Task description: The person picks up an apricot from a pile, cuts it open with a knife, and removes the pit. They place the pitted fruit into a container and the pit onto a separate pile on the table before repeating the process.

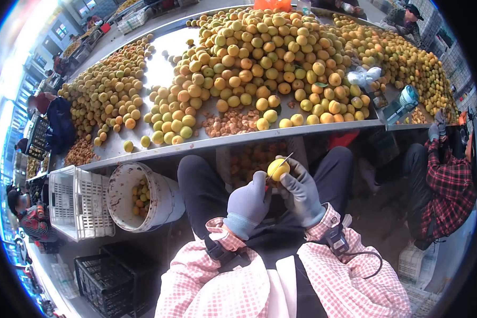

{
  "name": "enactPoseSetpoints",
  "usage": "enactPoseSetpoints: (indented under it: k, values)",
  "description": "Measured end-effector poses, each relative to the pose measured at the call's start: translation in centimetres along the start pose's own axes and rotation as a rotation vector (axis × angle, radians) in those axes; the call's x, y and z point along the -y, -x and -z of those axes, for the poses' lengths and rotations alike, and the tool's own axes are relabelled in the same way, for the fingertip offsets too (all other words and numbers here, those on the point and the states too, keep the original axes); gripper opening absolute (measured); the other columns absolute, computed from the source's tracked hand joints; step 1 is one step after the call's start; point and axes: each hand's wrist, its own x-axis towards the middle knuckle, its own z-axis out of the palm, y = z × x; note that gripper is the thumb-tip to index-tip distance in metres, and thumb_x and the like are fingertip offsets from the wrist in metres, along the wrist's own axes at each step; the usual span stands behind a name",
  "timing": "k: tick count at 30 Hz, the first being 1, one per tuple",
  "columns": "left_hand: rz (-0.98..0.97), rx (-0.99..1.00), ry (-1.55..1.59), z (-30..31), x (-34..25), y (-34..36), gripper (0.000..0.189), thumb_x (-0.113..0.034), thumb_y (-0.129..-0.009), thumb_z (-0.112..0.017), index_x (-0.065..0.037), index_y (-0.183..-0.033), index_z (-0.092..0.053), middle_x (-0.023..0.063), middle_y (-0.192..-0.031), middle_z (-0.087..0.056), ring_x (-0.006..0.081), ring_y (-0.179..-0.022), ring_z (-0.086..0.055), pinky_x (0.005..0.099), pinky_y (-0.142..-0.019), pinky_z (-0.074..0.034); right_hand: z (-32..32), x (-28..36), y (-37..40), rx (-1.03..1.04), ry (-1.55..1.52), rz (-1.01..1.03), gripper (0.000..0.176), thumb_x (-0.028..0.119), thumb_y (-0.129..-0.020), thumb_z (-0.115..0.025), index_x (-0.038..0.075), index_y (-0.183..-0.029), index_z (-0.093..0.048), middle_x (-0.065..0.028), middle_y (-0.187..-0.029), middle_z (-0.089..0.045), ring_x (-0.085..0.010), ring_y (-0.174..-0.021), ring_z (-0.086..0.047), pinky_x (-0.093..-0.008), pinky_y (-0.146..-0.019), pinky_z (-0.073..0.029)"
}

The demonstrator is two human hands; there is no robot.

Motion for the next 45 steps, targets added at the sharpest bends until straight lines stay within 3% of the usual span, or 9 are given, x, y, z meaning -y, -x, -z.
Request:
enactPoseSetpoints:
  k: [4, 10, 23, 26, 34, 36, 41, 42, 45]
  values:
    - [-0.01, -0.003, -0.07, -0.1, 0.7, 0.0, 0.028, -0.016, -0.084, -0.062, -0.009, -0.106, -0.046, 0.0161, -0.07, -0.062, 0.0387, -0.061, -0.062, 0.0483, -0.05, -0.046, 0.5, -0.8, -0.4, 0.057, -0.303, -0.114, 0.048, 0.017, -0.089, -0.068, 0.003, -0.13, -0.049, -0.0048, -0.109, -0.063, -0.011, -0.094, -0.061, -0.0267, -0.087, -0.05]
    - [-0.034, 0.024, -0.058, -1.0, 2.2, 0.5, 0.026, -0.02, -0.088, -0.06, -0.009, -0.106, -0.046, 0.0151, -0.07, -0.062, 0.0365, -0.059, -0.061, 0.0457, -0.048, -0.045, 1.8, -1.3, -1.3, -0.016, 0.349, 0.145, 0.041, 0.018, -0.089, -0.069, 0.004, -0.124, -0.051, -0.0026, -0.105, -0.062, -0.01, -0.095, -0.061, -0.0239, -0.086, -0.049]
    - [-0.059, 0.153, 0.52, 1.6, 0.2, -1.0, 0.054, -0.026, -0.081, -0.076, -0.007, -0.121, -0.046, 0.0164, -0.092, -0.067, 0.0337, -0.083, -0.068, 0.0356, -0.071, -0.053, 1.2, 0.6, 0.6, -0.07, -0.09, -0.323, 0.035, 0.039, -0.102, -0.037, 0.009, -0.102, -0.054, -0.0024, -0.094, -0.058, -0.01, -0.072, -0.055, -0.0194, -0.052, -0.043]
    - [-0.138, 0.162, 0.507, 1.2, 0.4, -1.2, 0.066, -0.031, -0.076, -0.08, -0.008, -0.126, -0.043, 0.0174, -0.094, -0.067, 0.0353, -0.085, -0.067, 0.0367, -0.072, -0.053, -0.3, 1.3, 1.2, -0.183, 0.405, -0.281, 0.03, 0.035, -0.103, -0.041, 0.008, -0.097, -0.055, -0.0007, -0.091, -0.055, -0.0073, -0.079, -0.054, -0.0219, -0.065, -0.047]
    - [-0.127, 0.222, 0.502, 1.5, 0.1, -1.1, 0.077, -0.022, -0.068, -0.087, -0.004, -0.129, -0.044, 0.01, -0.112, -0.062, 0.0168, -0.099, -0.062, 0.0297, -0.087, -0.05, 0.1, -0.1, 1.3, -0.108, 0.123, -0.128, 0.032, 0.038, -0.102, -0.043, 0.008, -0.106, -0.055, -0.0019, -0.097, -0.058, -0.0084, -0.087, -0.056, -0.0244, -0.08, -0.048]
    - [-0.278, 0.142, 0.449, 1.4, 0.3, -1.5, 0.082, -0.038, -0.067, -0.085, -0.008, -0.13, -0.042, 0.0143, -0.094, -0.067, 0.0343, -0.081, -0.068, 0.0358, -0.07, -0.054, 1.5, -1.2, 1.3, -0.056, 0.017, -0.206, 0.033, 0.037, -0.102, -0.042, 0.008, -0.112, -0.054, -0.0032, -0.104, -0.06, -0.0097, -0.092, -0.059, -0.0249, -0.083, -0.049]
    - [-0.431, 0.085, 0.279, 2.1, -0.3, -2.1, 0.09, -0.045, -0.058, -0.087, -0.002, -0.126, -0.048, 0.012, -0.086, -0.068, 0.0322, -0.074, -0.068, 0.0349, -0.064, -0.055, 1.6, -0.5, 1.1, 0.185, 0.679, 0.032, 0.018, 0.014, -0.097, -0.045, 0.006, -0.108, -0.056, -0.0034, -0.106, -0.057, -0.0121, -0.098, -0.056, -0.0277, -0.085, -0.047]
    - [-0.52, 0.051, 0.215, 2.4, -0.6, -2.3, 0.089, -0.046, -0.056, -0.087, -0.001, -0.123, -0.051, 0.0111, -0.084, -0.067, 0.031, -0.072, -0.068, 0.0345, -0.063, -0.054, 1.5, -1.0, 0.7, 0.106, 0.13, -0.286, 0.018, 0.014, -0.097, -0.045, 0.006, -0.108, -0.057, -0.0034, -0.108, -0.058, -0.0121, -0.1, -0.055, -0.0278, -0.088, -0.046]
    - [-0.67, -0.058, 0.133, 2.4, -0.5, -2.9, 0.088, -0.052, -0.052, -0.086, 0.0, -0.117, -0.056, 0.0073, -0.075, -0.065, 0.0262, -0.063, -0.066, 0.033, -0.055, -0.05, 1.1, 0.2, 1.4, 0.184, 0.278, -0.291, 0.019, 0.014, -0.097, -0.047, 0.007, -0.113, -0.055, -0.0032, -0.11, -0.057, -0.0109, -0.102, -0.054, -0.0267, -0.09, -0.045]
